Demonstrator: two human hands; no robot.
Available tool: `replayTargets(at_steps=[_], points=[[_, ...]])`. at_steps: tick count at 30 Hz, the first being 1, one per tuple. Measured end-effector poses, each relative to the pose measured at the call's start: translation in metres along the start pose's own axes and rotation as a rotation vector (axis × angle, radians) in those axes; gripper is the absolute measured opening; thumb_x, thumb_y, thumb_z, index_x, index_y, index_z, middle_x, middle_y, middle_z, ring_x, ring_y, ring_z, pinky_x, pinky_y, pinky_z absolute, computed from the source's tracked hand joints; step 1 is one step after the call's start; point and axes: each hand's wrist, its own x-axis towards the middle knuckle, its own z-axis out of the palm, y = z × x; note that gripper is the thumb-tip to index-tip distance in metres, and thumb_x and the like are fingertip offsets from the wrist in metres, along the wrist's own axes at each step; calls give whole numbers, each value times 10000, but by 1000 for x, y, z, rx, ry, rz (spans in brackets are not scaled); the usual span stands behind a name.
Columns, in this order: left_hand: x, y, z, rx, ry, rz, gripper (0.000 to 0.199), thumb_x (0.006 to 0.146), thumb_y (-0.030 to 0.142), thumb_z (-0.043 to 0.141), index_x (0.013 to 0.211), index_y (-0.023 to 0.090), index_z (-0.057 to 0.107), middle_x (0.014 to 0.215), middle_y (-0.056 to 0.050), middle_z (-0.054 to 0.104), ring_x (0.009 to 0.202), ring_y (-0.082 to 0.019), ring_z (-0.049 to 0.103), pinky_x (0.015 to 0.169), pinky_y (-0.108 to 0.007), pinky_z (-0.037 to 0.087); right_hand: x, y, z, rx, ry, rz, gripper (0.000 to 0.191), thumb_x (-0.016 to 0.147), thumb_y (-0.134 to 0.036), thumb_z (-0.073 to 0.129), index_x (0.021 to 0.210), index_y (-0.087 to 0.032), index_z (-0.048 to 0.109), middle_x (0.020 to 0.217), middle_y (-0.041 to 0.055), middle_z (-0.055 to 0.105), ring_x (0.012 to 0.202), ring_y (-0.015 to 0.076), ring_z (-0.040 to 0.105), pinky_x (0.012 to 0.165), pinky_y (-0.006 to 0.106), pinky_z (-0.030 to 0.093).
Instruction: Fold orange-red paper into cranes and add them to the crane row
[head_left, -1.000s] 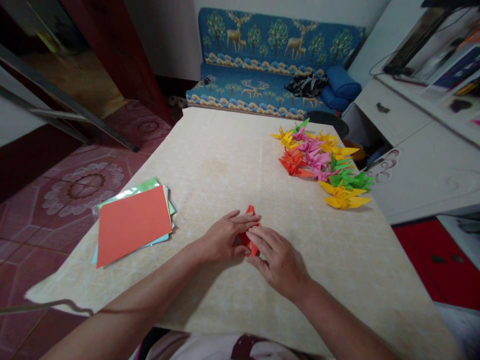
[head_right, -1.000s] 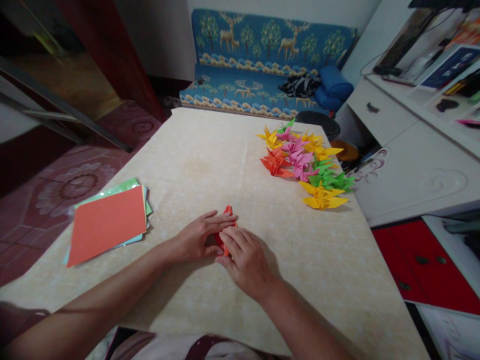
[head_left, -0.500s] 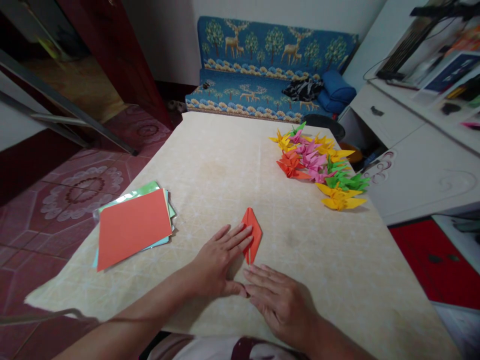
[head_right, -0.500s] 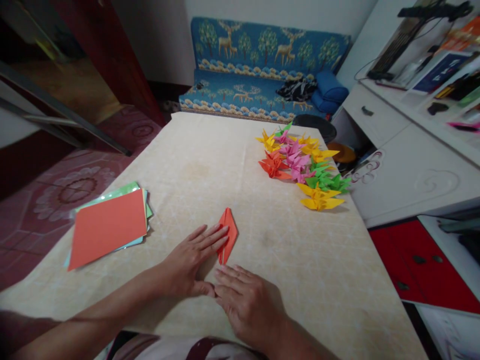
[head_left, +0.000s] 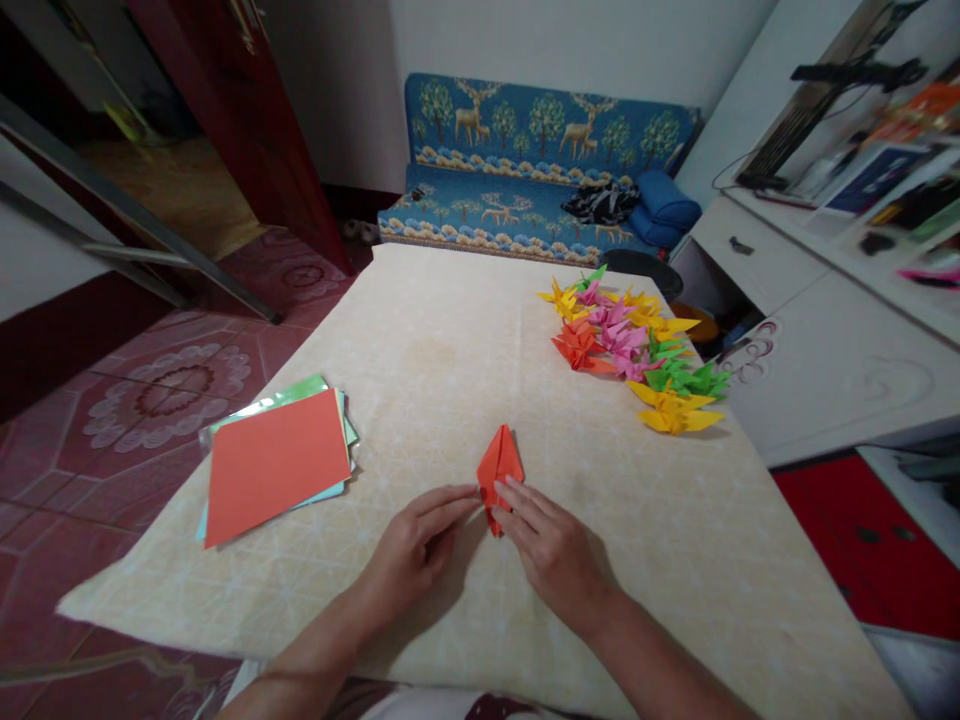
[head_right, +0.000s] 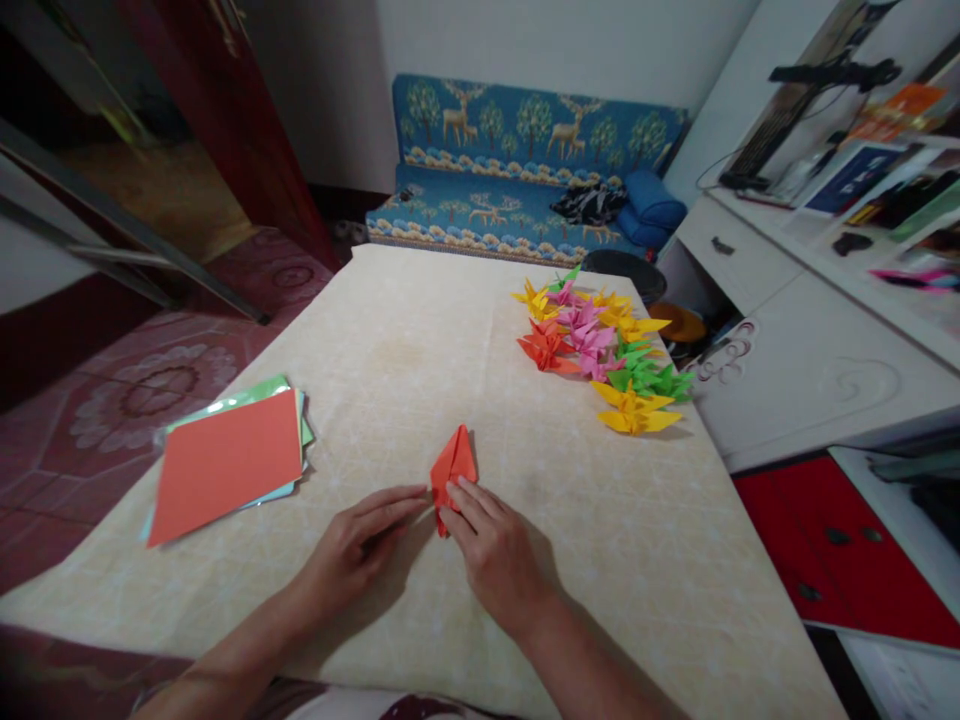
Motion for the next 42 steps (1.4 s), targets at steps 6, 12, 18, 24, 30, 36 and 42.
replayTargets(at_steps=[6,12,18,24,30,36,42], points=[[5,2,-3,-54,128,-63,358,886,91,449,1142,224,663,1145,-103,671,1046,-198,636,879,-340,541,8,-14,-5,43,-35,114,309,869,-164,552,1168,-161,628,1254,101,616,1196,233,542,999,409,495],[9,4,-4,-98,154,-65,299,876,112,472,1026,213,709,1044,-98,707,963,-194,665,816,-333,567,21,-35,1,-71,-62,258,271,831,-201,604,1097,-147,613,1133,140,622,1060,306,561,894,479,522],[9,4,-4,-103,158,-66,308,863,90,477,1014,220,712,1032,-85,709,954,-183,667,817,-318,563,26,-30,4,-128,-56,169,236,825,-28,467,949,-155,622,962,133,656,924,268,607,785,408,544],[6,2,-9,-79,316,-49,278,884,141,501,1077,228,681,1063,-90,692,977,-192,652,796,-312,558,38,-11,-38,456,172,426,127,780,-124,496,727,-188,592,898,80,684,864,210,641,769,332,519],[4,0,-13,5,435,-7,319,891,113,471,1118,251,647,1105,-74,670,1035,-199,627,856,-350,534,31,35,-52,1053,-47,774,168,754,-287,572,651,-159,605,868,79,719,775,197,657,673,288,510],[3,3,-11,104,360,69,411,862,48,474,1195,256,595,1168,-82,636,1096,-205,599,890,-357,521,7,67,-35,612,77,851,227,733,-340,645,837,-141,675,816,81,705,731,204,658,673,327,532],[26,23,11,286,70,226,546,877,84,450,1401,227,396,1391,-101,508,1361,-254,365,1101,-487,358,33,9,-35,504,344,580,441,882,-407,535,1257,-175,547,1290,145,576,1194,260,541,1003,438,441]])
